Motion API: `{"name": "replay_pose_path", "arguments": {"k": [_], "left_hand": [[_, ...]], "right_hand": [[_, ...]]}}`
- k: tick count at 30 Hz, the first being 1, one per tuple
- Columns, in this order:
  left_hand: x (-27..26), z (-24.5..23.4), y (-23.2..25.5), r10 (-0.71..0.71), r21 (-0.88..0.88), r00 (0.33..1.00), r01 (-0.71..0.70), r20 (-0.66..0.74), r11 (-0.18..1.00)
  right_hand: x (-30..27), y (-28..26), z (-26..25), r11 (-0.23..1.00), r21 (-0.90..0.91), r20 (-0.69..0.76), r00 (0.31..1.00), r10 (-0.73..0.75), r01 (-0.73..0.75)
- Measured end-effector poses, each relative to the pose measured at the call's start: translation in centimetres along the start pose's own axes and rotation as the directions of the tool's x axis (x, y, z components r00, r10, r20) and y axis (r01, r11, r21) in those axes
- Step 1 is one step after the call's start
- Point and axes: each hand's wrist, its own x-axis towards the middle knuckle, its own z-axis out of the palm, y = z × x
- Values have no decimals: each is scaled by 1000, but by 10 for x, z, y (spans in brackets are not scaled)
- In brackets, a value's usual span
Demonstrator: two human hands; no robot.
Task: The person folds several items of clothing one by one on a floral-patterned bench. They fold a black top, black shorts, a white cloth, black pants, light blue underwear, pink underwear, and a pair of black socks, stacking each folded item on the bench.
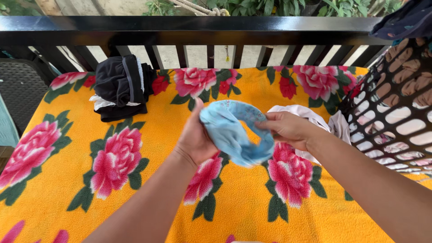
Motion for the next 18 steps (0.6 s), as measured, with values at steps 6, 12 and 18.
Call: {"name": "replay_pose_path", "arguments": {"k": [6,12,18], "left_hand": [[4,-8,-6,-116,339,967,190,-226,921],[19,-5,-79,-410,291,861,492,-302,820],[32,0,-61,-191,-102,949,222,252,970]], "right_hand": [[-21,-17,-3,746,664,254,921,-294,55],[-17,-16,14,562,791,505,775,-380,-241],[-20,-6,-48,667,694,670,584,-459,-271]]}}
